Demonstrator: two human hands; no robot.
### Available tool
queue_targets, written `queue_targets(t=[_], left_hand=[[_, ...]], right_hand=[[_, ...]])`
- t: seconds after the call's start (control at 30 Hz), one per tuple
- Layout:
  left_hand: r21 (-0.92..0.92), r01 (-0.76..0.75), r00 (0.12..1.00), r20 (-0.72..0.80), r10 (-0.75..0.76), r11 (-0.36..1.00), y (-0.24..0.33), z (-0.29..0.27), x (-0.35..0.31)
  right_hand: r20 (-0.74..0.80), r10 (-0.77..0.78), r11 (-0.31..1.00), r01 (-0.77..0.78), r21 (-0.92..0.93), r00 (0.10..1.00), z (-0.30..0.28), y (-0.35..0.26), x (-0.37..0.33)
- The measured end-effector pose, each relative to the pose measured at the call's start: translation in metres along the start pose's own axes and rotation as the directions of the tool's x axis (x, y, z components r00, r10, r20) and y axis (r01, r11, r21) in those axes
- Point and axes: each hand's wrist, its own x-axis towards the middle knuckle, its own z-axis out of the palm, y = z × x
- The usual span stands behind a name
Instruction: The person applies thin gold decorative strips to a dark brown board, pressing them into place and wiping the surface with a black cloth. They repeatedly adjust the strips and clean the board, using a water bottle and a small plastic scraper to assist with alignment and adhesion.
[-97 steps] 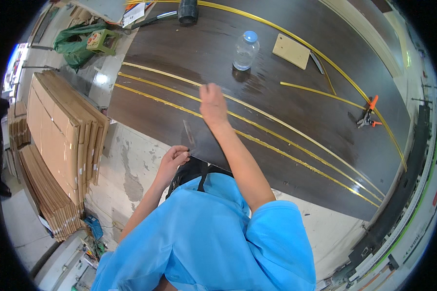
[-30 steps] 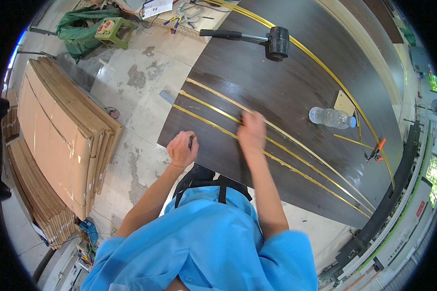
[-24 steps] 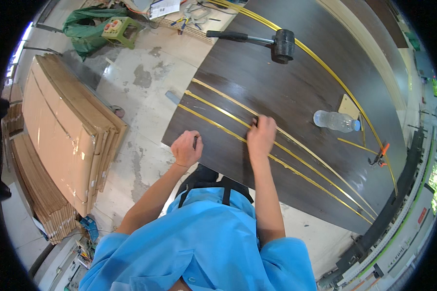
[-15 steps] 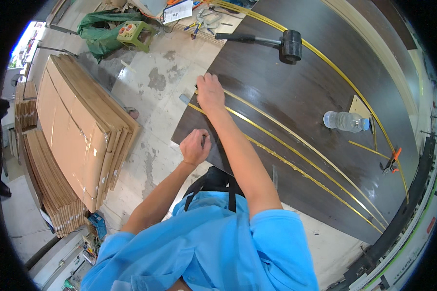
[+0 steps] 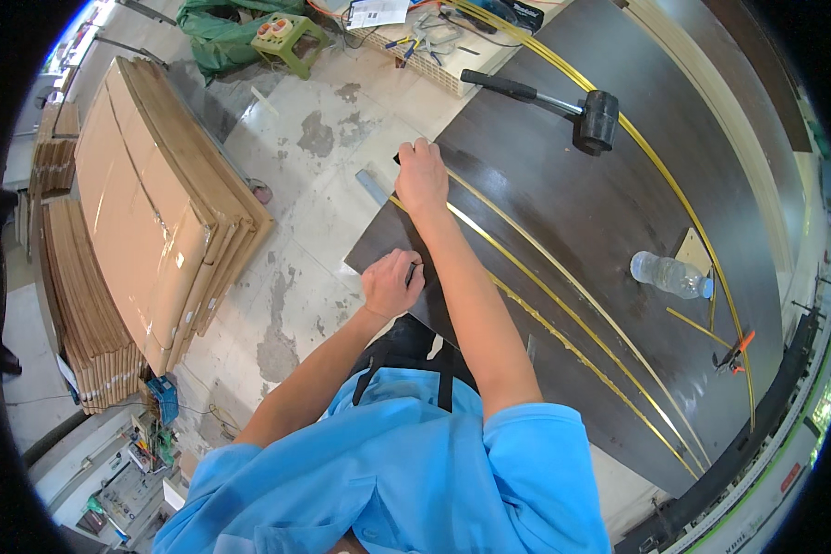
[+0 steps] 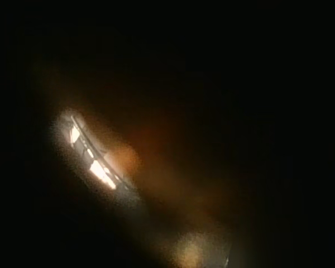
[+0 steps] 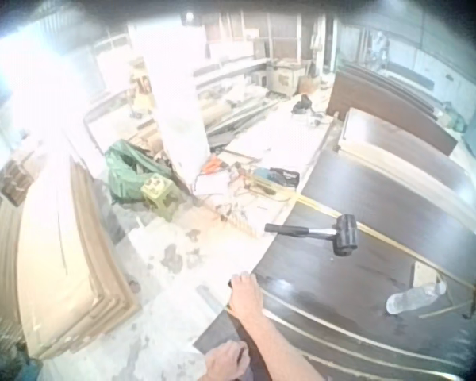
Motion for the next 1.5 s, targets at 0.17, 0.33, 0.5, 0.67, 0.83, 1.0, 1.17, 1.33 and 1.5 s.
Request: queue_targets(t=[0.17,0.33,0.5,0.67,0.83,1.0,1.17,1.33,1.5], left_hand=[[0.007,0.014,1.0,-0.026,-0.014,1.0,-0.004,0.002,0.002],[0.013,0.04,0.999,0.012,-0.04,0.999,-0.001,0.001,-0.001],[-0.006,0.027,0.999,-0.026,-0.027,1.0,0.0,-0.001,-0.001],[0.002,0.03,1.0,-0.009,-0.03,1.0,-0.001,-0.001,-0.004],[0.027,0.007,0.998,-0.061,-0.006,1.0,-0.002,0.002,-0.001],[-0.001,0.016,0.999,-0.044,-0.016,1.0,-0.004,0.001,0.001],[0.009,0.011,0.998,-0.064,-0.011,1.0,-0.001,0.002,0.0],[-0.004,0.024,0.998,-0.061,-0.024,1.0,-0.001,0.002,-0.001],[0.015,0.032,0.998,-0.063,-0.031,0.999,-0.001,0.003,-0.001]], right_hand=[[-0.174,0.08,0.996,-0.086,-0.023,0.981,-0.055,0.027,-0.06],[0.018,-0.041,0.999,0.041,-0.027,0.999,-0.041,0.016,-0.02],[-0.001,-0.127,0.992,0.127,0.006,0.992,-0.044,0.021,-0.008],[0.042,-0.005,0.992,0.01,-0.127,0.999,-0.057,0.032,-0.026],[0.075,-0.151,0.983,0.158,-0.094,0.986,-0.046,0.03,0.002],[0.186,0.027,0.978,0.013,-0.209,0.982,-0.073,0.036,-0.027],[0.059,-0.168,0.972,0.175,-0.154,0.984,-0.045,0.029,0.0],[0.099,0.045,0.976,-0.022,-0.218,0.994,-0.064,0.032,-0.027],[0.011,-0.067,0.973,0.067,-0.22,0.998,-0.046,0.015,0.0]])
